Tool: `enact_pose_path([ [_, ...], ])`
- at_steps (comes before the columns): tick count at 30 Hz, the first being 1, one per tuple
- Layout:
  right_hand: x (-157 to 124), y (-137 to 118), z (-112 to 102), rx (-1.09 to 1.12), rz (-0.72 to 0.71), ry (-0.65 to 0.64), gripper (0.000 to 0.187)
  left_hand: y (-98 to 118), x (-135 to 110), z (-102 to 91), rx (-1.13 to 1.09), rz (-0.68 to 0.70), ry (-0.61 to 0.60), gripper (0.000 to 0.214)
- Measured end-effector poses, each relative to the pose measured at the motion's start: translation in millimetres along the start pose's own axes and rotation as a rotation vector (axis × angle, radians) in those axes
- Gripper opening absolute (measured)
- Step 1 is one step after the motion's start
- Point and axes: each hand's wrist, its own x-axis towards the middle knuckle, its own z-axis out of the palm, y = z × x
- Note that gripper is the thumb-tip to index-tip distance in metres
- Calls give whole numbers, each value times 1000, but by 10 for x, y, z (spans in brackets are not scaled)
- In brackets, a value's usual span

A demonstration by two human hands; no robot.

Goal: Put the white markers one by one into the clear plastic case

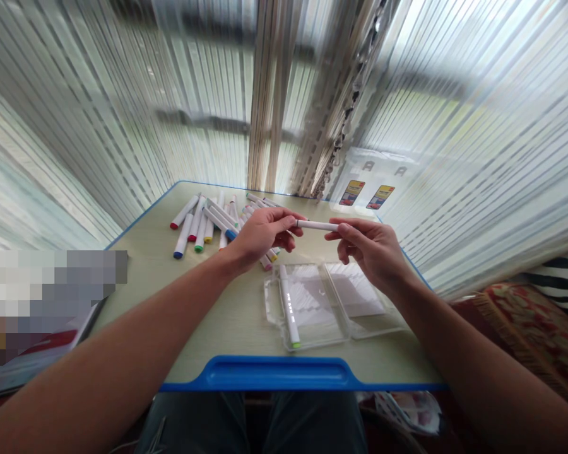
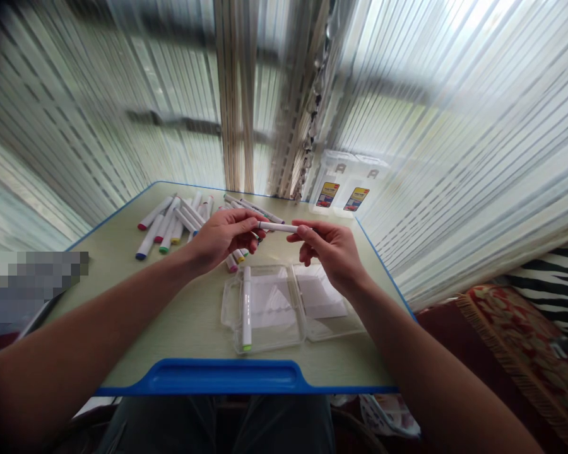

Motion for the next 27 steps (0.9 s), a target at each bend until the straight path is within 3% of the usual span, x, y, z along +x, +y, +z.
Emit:
enact_pose_path([
  [8, -27, -47, 2, 54, 44, -56, 31, 60, -25, 25, -83, -29, 55, 20],
  [19, 36, -56, -31, 71, 51, 60, 30, 62, -42, 17, -140, 31, -91, 23],
  [27, 50, -26, -50, 29, 26, 104, 33, 11, -30, -12, -21, 59, -67, 26],
])
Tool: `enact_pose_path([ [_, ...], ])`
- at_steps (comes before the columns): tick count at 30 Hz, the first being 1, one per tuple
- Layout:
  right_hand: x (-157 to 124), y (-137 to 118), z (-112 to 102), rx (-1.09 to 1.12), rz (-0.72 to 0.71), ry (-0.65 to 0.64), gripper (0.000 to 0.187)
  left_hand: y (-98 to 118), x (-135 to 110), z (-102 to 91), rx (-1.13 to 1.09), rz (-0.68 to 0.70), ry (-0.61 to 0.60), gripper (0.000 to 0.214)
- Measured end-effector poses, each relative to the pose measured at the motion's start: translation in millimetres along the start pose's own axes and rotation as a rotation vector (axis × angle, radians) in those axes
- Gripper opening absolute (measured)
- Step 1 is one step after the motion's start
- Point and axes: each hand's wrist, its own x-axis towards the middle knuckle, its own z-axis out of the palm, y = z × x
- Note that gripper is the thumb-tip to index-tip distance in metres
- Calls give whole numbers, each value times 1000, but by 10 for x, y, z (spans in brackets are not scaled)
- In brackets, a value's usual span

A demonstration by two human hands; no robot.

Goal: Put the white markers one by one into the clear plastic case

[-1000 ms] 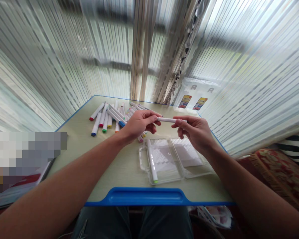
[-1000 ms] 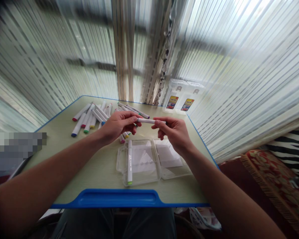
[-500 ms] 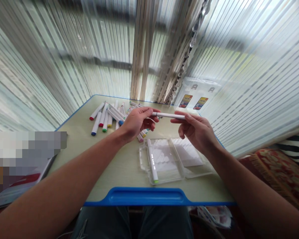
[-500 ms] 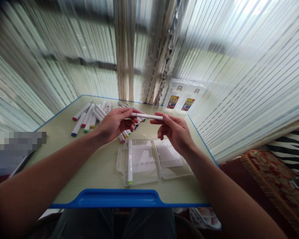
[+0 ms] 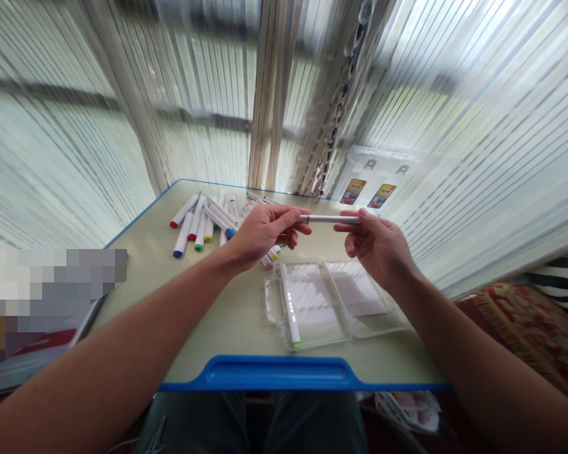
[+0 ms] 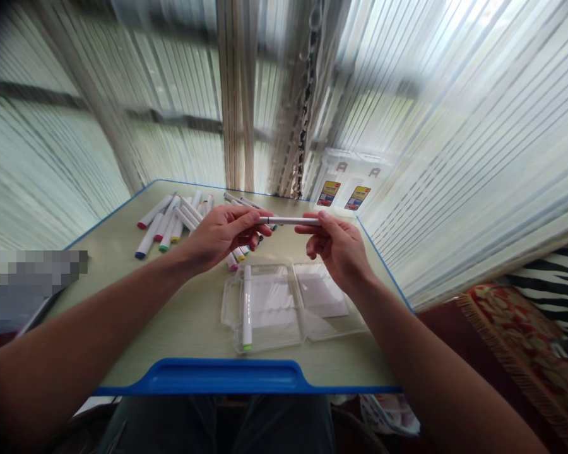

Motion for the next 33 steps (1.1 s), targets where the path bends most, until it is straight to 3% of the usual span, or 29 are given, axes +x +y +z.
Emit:
enact_pose_path([
  [16, -52, 34, 52, -53, -12, -44, 26, -10, -5, 24, 242, 63, 15, 19],
  [27, -117, 2, 122, -300, -69, -42, 51, -59, -43, 119, 401, 71, -20, 35],
  [33, -127, 3, 104, -379, -77, -44, 53, -89, -50, 122, 417, 78, -45, 37],
])
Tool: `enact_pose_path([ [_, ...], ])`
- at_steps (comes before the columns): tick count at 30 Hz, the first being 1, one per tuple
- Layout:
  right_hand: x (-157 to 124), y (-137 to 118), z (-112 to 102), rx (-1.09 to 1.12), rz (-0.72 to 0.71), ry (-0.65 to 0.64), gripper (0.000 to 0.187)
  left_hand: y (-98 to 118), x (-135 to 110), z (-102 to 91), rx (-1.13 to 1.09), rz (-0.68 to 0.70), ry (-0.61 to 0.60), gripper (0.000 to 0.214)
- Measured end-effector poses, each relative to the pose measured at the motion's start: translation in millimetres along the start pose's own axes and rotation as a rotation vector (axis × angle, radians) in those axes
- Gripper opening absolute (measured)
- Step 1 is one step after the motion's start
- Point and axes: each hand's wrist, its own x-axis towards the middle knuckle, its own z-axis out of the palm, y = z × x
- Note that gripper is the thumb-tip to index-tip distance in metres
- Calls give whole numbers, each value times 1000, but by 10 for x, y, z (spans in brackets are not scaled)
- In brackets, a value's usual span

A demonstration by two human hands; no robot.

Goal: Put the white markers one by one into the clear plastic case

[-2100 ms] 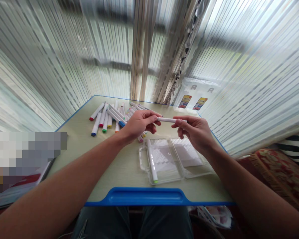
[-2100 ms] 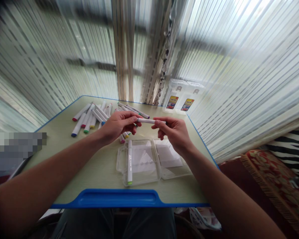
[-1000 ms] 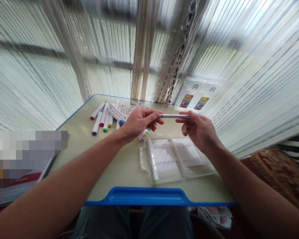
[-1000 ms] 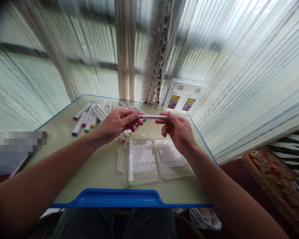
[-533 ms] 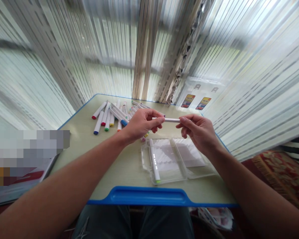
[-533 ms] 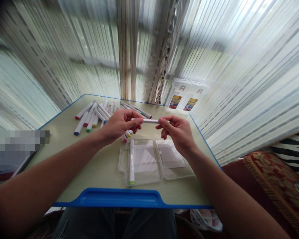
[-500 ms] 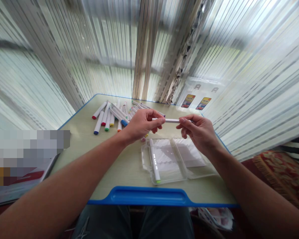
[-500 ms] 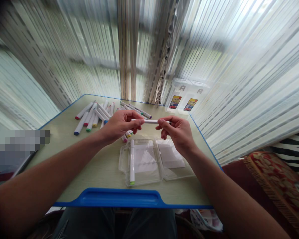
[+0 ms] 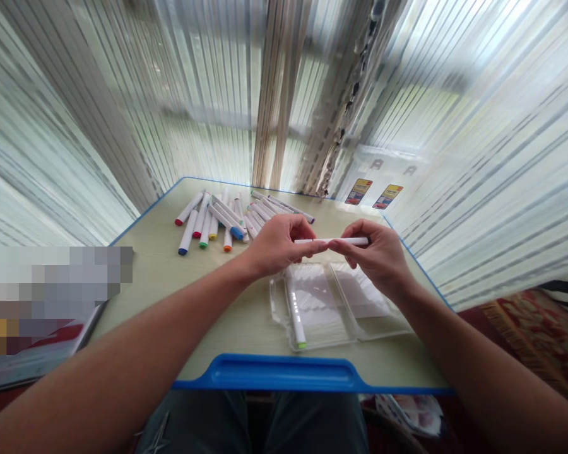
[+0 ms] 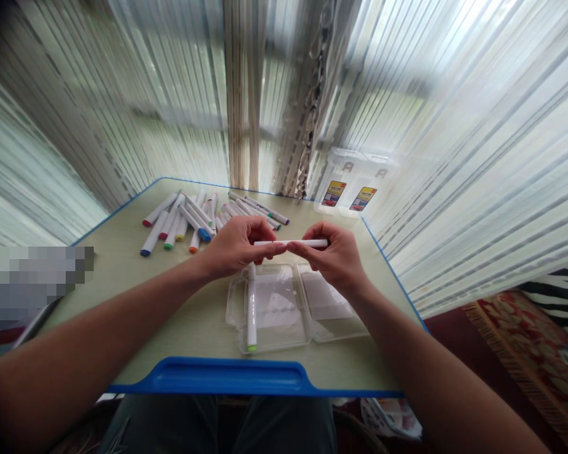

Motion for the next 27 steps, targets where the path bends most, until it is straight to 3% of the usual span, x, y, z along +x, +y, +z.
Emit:
enact_pose_path([
  [12, 20, 25, -4, 159, 8, -47, 38, 46, 29, -69, -34, 23, 56, 26],
  [19, 67, 47, -40, 336, 53, -68, 23, 27, 57, -113, -163, -4, 105, 16],
  [27, 77, 4, -66, 479, 68, -94, 23, 29, 65, -151, -372, -74, 102, 19],
])
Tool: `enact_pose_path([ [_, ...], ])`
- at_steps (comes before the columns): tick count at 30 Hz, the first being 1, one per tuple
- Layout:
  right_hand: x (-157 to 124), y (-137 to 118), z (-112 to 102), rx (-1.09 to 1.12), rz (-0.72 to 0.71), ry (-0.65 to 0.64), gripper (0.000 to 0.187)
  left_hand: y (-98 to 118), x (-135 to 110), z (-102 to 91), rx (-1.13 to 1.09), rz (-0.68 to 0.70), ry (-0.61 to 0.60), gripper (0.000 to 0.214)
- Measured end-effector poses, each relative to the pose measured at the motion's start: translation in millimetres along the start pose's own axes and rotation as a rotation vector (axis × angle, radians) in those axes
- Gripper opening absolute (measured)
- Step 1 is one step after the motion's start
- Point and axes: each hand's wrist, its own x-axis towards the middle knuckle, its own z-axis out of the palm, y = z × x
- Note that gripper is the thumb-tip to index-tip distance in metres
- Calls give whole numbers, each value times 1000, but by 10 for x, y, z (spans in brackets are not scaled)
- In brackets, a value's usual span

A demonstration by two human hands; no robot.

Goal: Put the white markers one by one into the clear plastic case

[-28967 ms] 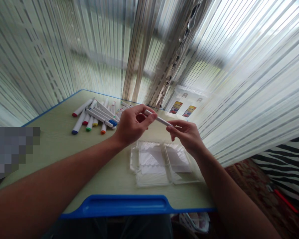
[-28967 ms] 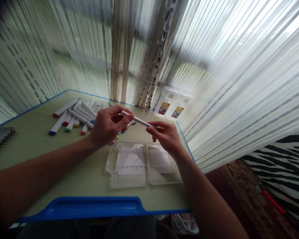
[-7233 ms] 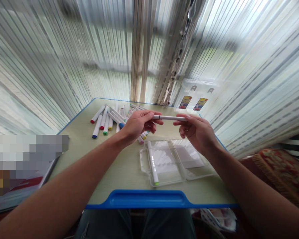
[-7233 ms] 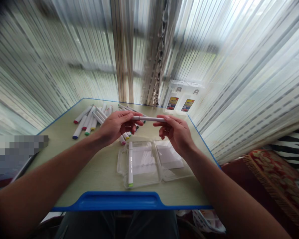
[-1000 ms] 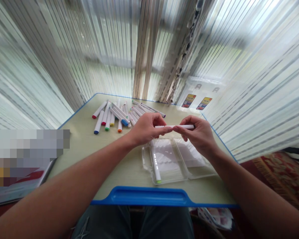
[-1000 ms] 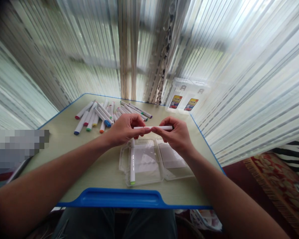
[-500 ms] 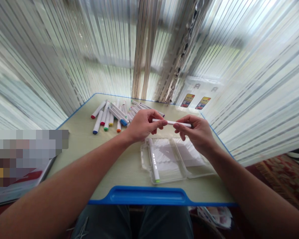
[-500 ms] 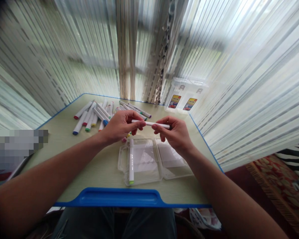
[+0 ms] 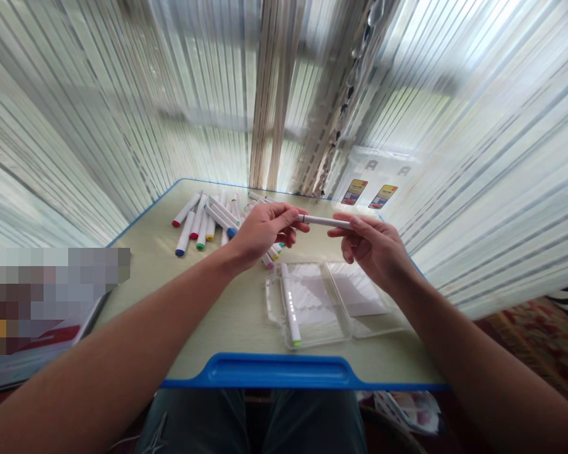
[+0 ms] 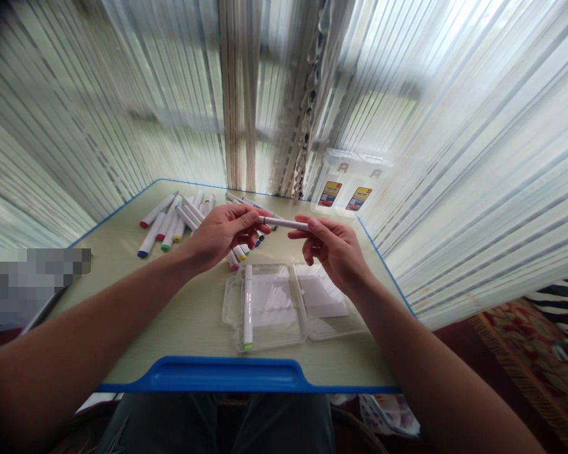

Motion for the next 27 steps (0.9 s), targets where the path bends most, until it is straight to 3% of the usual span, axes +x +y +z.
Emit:
enact_pose_path([
  [12, 38, -17, -36, 60, 13, 66, 26, 40, -22, -10, -164, -41, -85, 23],
  [27, 78, -29, -52, 135, 99, 143, 22, 44, -54, -15, -50, 70, -168, 32],
])
